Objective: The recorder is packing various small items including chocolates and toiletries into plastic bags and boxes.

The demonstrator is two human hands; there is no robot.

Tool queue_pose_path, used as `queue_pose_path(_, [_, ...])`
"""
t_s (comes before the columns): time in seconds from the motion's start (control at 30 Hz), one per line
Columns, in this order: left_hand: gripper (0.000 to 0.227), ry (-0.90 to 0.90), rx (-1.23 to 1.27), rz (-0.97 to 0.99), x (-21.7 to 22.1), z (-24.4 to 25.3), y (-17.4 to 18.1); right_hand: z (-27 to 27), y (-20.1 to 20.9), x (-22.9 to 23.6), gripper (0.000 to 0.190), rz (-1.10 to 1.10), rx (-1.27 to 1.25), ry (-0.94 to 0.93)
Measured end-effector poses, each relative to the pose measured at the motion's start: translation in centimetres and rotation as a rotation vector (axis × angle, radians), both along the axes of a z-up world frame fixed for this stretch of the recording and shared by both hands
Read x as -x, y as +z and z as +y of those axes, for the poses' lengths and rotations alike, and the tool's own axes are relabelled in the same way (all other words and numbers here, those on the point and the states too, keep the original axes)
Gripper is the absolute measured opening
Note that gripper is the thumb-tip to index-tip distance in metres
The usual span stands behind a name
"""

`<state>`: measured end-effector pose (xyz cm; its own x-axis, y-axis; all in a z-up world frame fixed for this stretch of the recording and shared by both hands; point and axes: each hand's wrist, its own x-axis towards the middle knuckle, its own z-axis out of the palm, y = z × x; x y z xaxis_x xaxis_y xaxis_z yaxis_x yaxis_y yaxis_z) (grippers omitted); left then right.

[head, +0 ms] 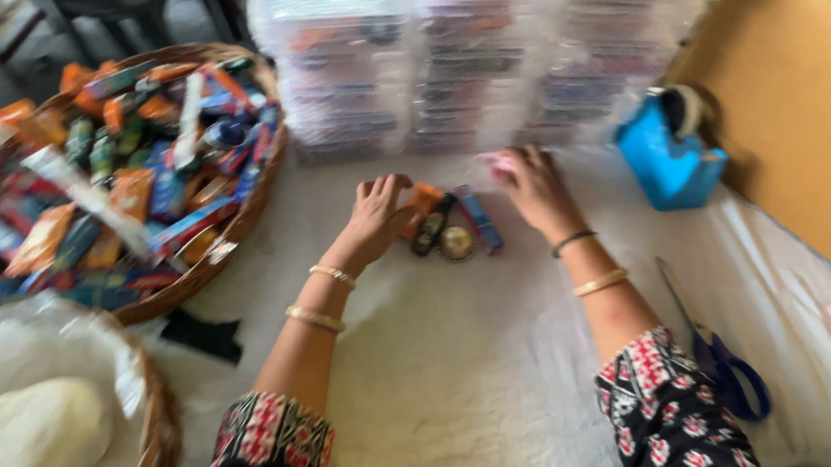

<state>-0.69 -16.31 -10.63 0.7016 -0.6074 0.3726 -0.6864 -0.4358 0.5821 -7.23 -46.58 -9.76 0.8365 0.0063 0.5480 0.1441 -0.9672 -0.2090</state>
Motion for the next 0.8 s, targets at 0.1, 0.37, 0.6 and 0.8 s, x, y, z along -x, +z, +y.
queue_pose_path(0.1, [0.044,0.145,0.010,-0.149,-1.9,0.4,-3.7,-3.9,-5.0,-1.3,0.046,-0.082,0.180,0.096])
queue_pose_path(0.37, [0.068,0.309,-0.107,-0.099,-1.4,0.0,-7.9,-8.8,-9.0,-4.1,0.056,0.264,0.021,-0.085])
queue_pose_path(0.6, [0.085,0.351,-0.610,-0.202,13.8,6.0,-4.3,-8.7,-7.4,-4.1,0.060,0.275,-0.154,-0.105])
queue_pose_path(0.8, [0.073,0.052,-0.574,-0.190,28.2,16.8,1.3,-5.6,-0.6,-2.1,0.045,-0.083,0.013,0.055])
